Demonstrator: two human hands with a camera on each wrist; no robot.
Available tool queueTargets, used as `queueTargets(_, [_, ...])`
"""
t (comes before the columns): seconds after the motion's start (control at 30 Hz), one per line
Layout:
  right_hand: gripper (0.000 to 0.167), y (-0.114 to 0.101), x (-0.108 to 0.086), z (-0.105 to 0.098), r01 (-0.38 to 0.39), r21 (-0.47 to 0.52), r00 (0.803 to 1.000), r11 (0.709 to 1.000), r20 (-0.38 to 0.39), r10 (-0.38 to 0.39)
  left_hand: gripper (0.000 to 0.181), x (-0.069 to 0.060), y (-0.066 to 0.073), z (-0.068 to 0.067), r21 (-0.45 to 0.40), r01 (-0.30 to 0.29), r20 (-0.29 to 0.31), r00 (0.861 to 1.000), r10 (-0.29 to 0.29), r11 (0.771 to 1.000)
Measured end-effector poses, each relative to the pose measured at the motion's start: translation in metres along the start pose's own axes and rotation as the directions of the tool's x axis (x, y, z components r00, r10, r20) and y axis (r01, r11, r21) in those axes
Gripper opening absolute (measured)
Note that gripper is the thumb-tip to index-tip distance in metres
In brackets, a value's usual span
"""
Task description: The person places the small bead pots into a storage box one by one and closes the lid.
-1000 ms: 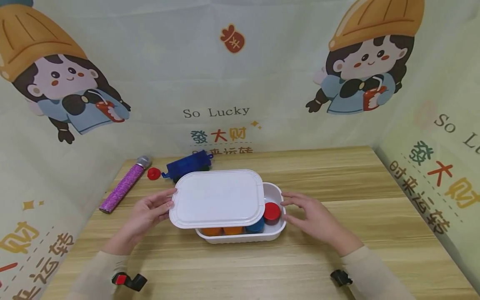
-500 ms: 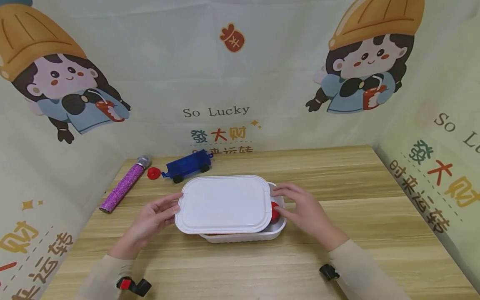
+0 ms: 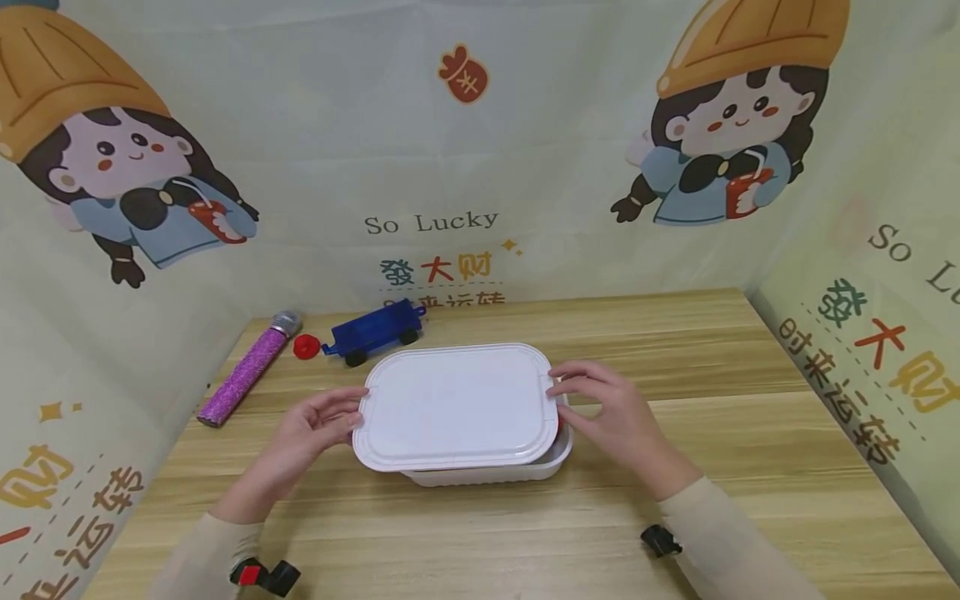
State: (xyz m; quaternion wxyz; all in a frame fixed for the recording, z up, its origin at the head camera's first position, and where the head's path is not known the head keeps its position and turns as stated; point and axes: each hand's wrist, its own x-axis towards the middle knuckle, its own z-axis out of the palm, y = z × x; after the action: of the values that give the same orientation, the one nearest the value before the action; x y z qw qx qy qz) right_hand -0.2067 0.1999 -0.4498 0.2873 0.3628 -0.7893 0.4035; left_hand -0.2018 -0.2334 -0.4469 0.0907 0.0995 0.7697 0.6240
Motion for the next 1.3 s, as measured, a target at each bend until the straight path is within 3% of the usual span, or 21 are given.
queueTargets(0.13, [0.04,-0.002,0.002,-0.006,0.062,0.014,0.997,0.998,-0.051,-0.062,0.037,-0.002,0.006,0.0,0.079,-0.099,-0.001,0.995,0.1,0.992])
queueTargets(0.23, [0.012,-0.001,0.004,-0.009,0.108,0.002,0.99,0.994,-0.097,-0.107,0.032,-0.003,0.01,0.002,0.111,-0.151,-0.008,0.988,0.152,0.982])
queueTargets(0.3, [0.019,0.0,0.004,-0.01,0.113,-0.005,0.986,0.994,-0.118,-0.113,0.031,-0.003,0.012,0.005,0.115,-0.167,-0.017,0.985,0.17,0.979])
queueTargets(0.37, [0.037,0.0,0.004,-0.011,0.109,-0.015,0.985,0.994,-0.132,-0.11,0.03,-0.003,0.014,0.008,0.121,-0.167,-0.039,0.984,0.173,0.979])
queueTargets(0.4, [0.038,-0.001,0.004,-0.012,0.105,-0.018,0.985,0.994,-0.137,-0.107,0.029,-0.003,0.014,0.009,0.124,-0.172,-0.051,0.983,0.179,0.977])
queueTargets(0.7, [0.037,-0.009,0.005,-0.015,0.035,-0.046,0.969,0.998,-0.241,-0.045,0.02,-0.002,0.021,0.021,0.164,-0.176,-0.171,0.964,0.204,0.971])
queueTargets(0.8, [0.027,-0.012,0.005,-0.017,0.017,-0.052,0.958,0.998,-0.285,-0.031,0.02,0.0,0.023,0.024,0.154,-0.157,-0.176,0.967,0.183,0.976])
queueTargets(0.87, [0.029,-0.015,0.005,-0.019,-0.004,-0.064,0.952,0.998,-0.305,-0.016,0.022,0.001,0.025,0.026,0.138,-0.131,-0.171,0.973,0.154,0.982])
queueTargets(0.97, [0.042,-0.018,0.005,-0.02,-0.102,-0.08,0.954,0.992,-0.292,0.074,0.025,0.002,0.028,0.029,0.129,-0.08,-0.173,0.98,0.102,0.988])
queueTargets(1.07, [0.037,-0.018,0.003,-0.019,-0.262,-0.081,0.945,0.962,-0.222,0.239,0.027,0.004,0.028,0.031,0.152,-0.025,-0.181,0.982,0.052,0.988])
queueTargets(1.17, [0.027,-0.016,0.001,-0.019,-0.411,-0.074,0.909,0.909,-0.11,0.402,0.031,0.006,0.025,0.033,0.163,0.021,-0.18,0.984,0.009,0.986])
queueTargets(1.3, [0.029,-0.013,-0.003,-0.019,-0.543,-0.064,0.837,0.837,0.042,0.546,0.042,0.01,0.017,0.036,0.157,0.042,-0.172,0.985,-0.014,0.987])
